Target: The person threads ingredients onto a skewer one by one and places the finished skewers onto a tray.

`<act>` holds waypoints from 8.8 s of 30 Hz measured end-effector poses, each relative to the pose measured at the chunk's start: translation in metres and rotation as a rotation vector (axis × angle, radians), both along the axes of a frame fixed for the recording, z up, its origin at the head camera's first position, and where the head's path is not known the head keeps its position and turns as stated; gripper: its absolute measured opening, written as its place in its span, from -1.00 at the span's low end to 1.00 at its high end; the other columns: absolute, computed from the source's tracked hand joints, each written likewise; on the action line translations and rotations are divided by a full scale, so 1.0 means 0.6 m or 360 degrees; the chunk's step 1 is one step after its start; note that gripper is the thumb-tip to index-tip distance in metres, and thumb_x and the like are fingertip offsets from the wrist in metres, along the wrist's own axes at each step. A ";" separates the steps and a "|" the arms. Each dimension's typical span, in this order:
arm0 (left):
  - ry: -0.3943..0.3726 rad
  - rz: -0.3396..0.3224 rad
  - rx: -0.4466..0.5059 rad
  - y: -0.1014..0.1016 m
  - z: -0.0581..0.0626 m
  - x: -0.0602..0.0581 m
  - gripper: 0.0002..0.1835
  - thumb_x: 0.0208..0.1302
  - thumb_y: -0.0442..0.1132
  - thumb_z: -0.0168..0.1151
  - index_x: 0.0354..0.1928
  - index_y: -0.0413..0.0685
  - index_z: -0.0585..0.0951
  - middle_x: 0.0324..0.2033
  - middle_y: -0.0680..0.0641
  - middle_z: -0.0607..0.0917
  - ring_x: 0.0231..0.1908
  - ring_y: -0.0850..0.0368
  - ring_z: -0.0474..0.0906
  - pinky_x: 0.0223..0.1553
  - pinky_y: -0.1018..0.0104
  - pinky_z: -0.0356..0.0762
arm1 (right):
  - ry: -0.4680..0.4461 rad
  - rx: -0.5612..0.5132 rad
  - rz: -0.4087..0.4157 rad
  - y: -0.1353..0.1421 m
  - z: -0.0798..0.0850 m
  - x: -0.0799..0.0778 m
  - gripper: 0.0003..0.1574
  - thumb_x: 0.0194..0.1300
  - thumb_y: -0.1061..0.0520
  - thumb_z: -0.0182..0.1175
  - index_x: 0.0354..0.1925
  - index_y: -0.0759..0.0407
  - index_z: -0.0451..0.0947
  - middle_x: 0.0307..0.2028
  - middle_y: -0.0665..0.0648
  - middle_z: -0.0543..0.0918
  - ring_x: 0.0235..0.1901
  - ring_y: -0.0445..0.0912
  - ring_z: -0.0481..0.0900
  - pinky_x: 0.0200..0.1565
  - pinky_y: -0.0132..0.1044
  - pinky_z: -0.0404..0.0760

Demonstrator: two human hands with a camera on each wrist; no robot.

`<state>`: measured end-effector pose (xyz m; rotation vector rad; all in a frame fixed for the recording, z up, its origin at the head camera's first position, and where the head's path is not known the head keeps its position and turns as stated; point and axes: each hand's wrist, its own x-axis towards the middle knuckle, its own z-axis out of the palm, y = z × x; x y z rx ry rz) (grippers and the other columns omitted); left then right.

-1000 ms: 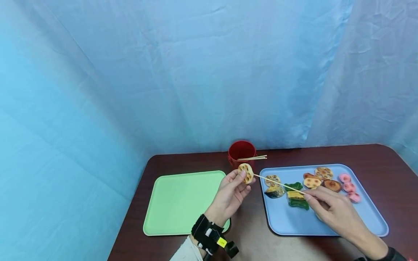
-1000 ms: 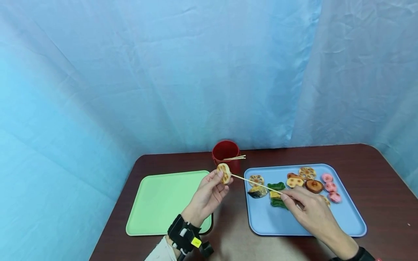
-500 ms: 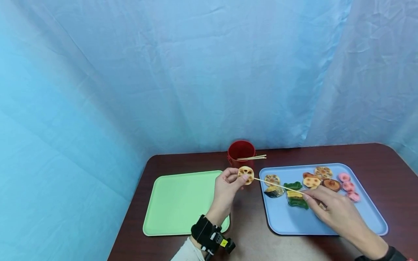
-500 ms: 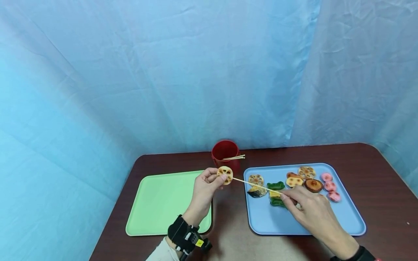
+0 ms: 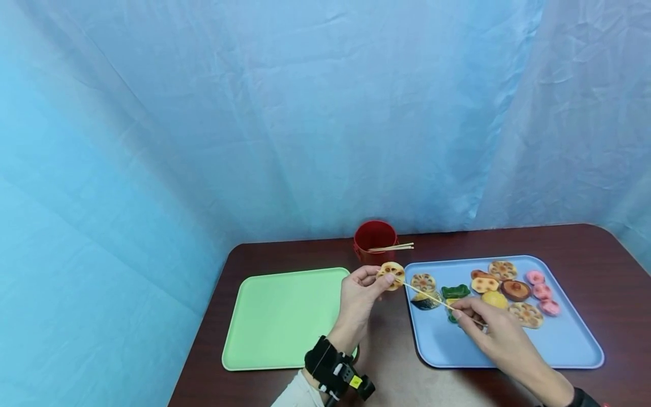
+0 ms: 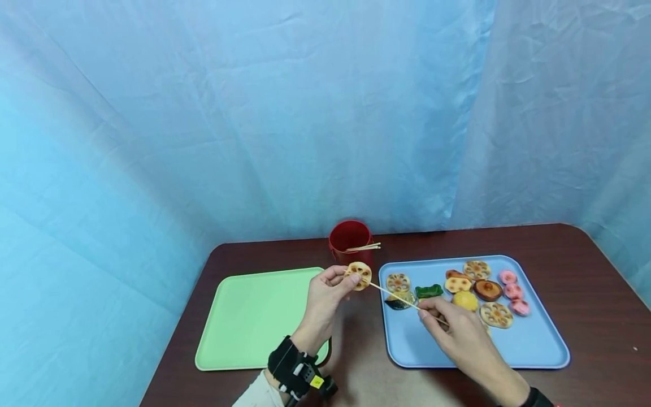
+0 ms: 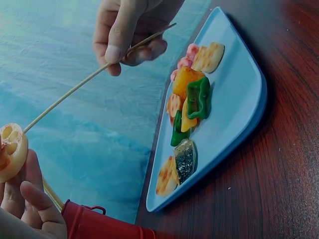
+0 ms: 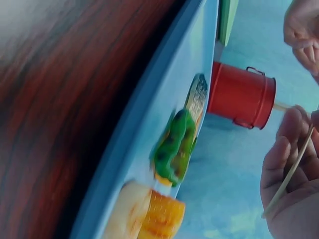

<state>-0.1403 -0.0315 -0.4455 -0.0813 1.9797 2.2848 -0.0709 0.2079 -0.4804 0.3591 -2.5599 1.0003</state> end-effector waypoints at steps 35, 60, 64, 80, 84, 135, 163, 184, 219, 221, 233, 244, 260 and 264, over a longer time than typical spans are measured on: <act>0.0034 -0.0125 -0.0140 0.032 -0.001 0.012 -0.66 0.01 -0.06 0.47 -0.27 -0.18 0.73 -0.44 -0.03 0.76 -0.37 0.15 0.69 -0.30 0.36 0.59 | -0.0408 -0.0310 -0.0029 -0.091 0.030 -0.008 -0.68 0.41 -0.14 0.04 -0.26 0.00 0.59 -0.55 -0.24 0.58 -0.51 -0.33 0.55 -0.53 -0.35 0.47; 0.0288 -0.0234 -0.0195 0.021 0.017 0.000 -0.72 0.05 0.00 0.43 -0.29 -0.03 0.71 -0.40 0.04 0.76 -0.34 0.14 0.69 -0.27 0.28 0.63 | -0.0209 -0.0127 -0.0022 -0.069 0.013 -0.003 -0.86 0.36 -0.07 0.15 -0.30 -0.16 0.63 -0.44 -0.27 0.57 -0.51 -0.34 0.43 -0.48 -0.37 0.44; 0.0252 -0.0219 -0.0220 0.021 0.018 0.002 -0.72 0.04 0.01 0.43 -0.30 -0.01 0.71 -0.42 0.05 0.76 -0.34 0.15 0.69 -0.27 0.29 0.63 | -0.0145 -0.0158 0.0028 -0.074 0.010 -0.003 -0.88 0.36 0.01 0.16 -0.31 -0.13 0.62 -0.45 -0.24 0.58 -0.49 -0.36 0.46 -0.47 -0.36 0.46; 0.0227 -0.0281 -0.0444 0.034 0.007 0.017 -0.73 0.04 0.10 0.41 -0.33 0.11 0.73 -0.46 0.16 0.74 -0.37 0.25 0.64 -0.34 0.30 0.49 | -0.0043 -0.0221 0.0004 -0.089 0.010 -0.008 -0.91 0.38 0.08 0.14 -0.28 -0.08 0.58 -0.44 -0.22 0.56 -0.50 -0.33 0.43 -0.48 -0.36 0.40; 0.0222 -0.0301 -0.0376 0.034 0.006 0.017 -0.70 0.07 0.06 0.40 -0.21 0.09 0.71 -0.37 0.15 0.75 -0.31 0.25 0.66 -0.24 0.30 0.54 | -0.0072 -0.0251 -0.0008 -0.093 0.016 -0.010 -0.90 0.39 0.08 0.13 -0.27 -0.05 0.58 -0.43 -0.22 0.56 -0.49 -0.32 0.43 -0.47 -0.35 0.41; 0.0166 -0.0362 -0.0221 0.009 -0.054 0.039 -0.76 0.19 -0.15 0.33 -0.21 -0.17 0.73 -0.39 0.00 0.76 -0.31 0.15 0.69 -0.19 0.34 0.58 | -0.0240 -0.0200 -0.0166 -0.073 0.003 -0.008 -0.74 0.37 -0.06 0.14 -0.21 0.04 0.68 -0.40 -0.18 0.65 -0.39 -0.29 0.58 -0.37 -0.29 0.57; 0.0463 -0.0535 -0.0985 -0.106 -0.088 0.026 -0.91 0.14 -0.17 0.37 -0.38 -0.02 0.76 -0.56 0.18 0.70 -0.52 0.28 0.64 -0.47 0.45 0.55 | -0.0103 0.0676 0.0135 -0.034 -0.036 -0.112 -0.68 0.07 0.08 0.41 -0.19 0.19 0.67 -0.37 0.00 0.54 -0.37 -0.10 0.46 -0.34 -0.17 0.46; 0.0560 -0.0479 -0.1202 -0.127 -0.089 0.017 -0.92 0.13 -0.13 0.39 -0.38 0.06 0.76 -0.46 0.24 0.69 -0.47 0.41 0.53 -0.43 0.46 0.50 | -0.0204 0.0763 0.0070 -0.040 -0.040 -0.117 -0.68 -0.05 0.06 0.48 -0.35 0.08 0.55 -0.49 -0.06 0.44 -0.47 -0.12 0.36 -0.47 -0.24 0.31; 0.0477 -0.0432 -0.1126 -0.140 -0.081 0.020 -0.89 0.14 -0.09 0.37 -0.37 0.07 0.75 -0.49 0.24 0.68 -0.51 0.39 0.54 -0.47 0.44 0.51 | -0.0791 -0.0598 -0.0179 0.047 0.047 -0.081 -0.08 0.31 -0.35 0.03 0.34 0.27 0.33 0.04 0.24 0.59 -0.19 -0.13 0.58 -0.24 -0.25 0.61; 0.0487 -0.0445 -0.1123 -0.137 -0.081 0.021 -0.90 0.14 -0.10 0.37 -0.38 0.07 0.75 -0.49 0.24 0.68 -0.51 0.38 0.54 -0.46 0.45 0.51 | -0.0837 -0.0739 -0.0180 0.048 0.049 -0.083 -0.07 0.31 -0.34 0.04 0.36 0.28 0.31 0.00 0.17 0.60 -0.25 -0.17 0.55 -0.26 -0.29 0.60; 0.0533 -0.0476 -0.1124 -0.120 -0.078 0.027 -0.91 0.12 -0.13 0.39 -0.40 0.04 0.75 -0.57 0.25 0.65 -0.56 0.43 0.52 -0.49 0.48 0.49 | -0.0909 -0.1492 0.0007 0.044 0.052 -0.087 -0.43 0.30 -0.11 0.19 0.19 0.10 0.49 -0.18 -0.04 0.62 -0.31 -0.19 0.49 -0.30 -0.43 0.56; 0.0491 -0.0484 -0.1139 -0.118 -0.082 0.031 -0.92 0.13 -0.13 0.38 -0.40 0.06 0.75 -0.60 0.25 0.63 -0.57 0.42 0.49 -0.50 0.46 0.47 | -0.0898 -0.1497 -0.0024 0.021 0.056 -0.093 -0.36 0.29 -0.13 0.20 0.23 0.14 0.44 -0.19 -0.04 0.62 -0.33 -0.22 0.49 -0.34 -0.43 0.54; 0.0392 -0.0419 -0.0947 -0.119 -0.090 0.030 -0.84 0.18 -0.05 0.33 -0.34 0.05 0.74 -0.50 0.18 0.67 -0.48 0.32 0.53 -0.43 0.42 0.50 | -0.0673 -0.0887 -0.0175 0.008 0.064 -0.090 -0.18 0.32 -0.28 0.07 0.30 0.24 0.33 0.07 0.17 0.54 -0.12 -0.19 0.57 -0.18 -0.49 0.55; 0.0392 -0.0352 -0.0878 -0.111 -0.090 0.028 -0.82 0.21 -0.04 0.31 -0.32 0.04 0.72 -0.48 0.15 0.66 -0.45 0.28 0.53 -0.39 0.39 0.51 | -0.0623 -0.0897 -0.0181 0.011 0.062 -0.089 -0.20 0.35 -0.25 0.05 0.31 0.26 0.33 0.01 0.09 0.56 -0.16 -0.19 0.55 -0.23 -0.47 0.56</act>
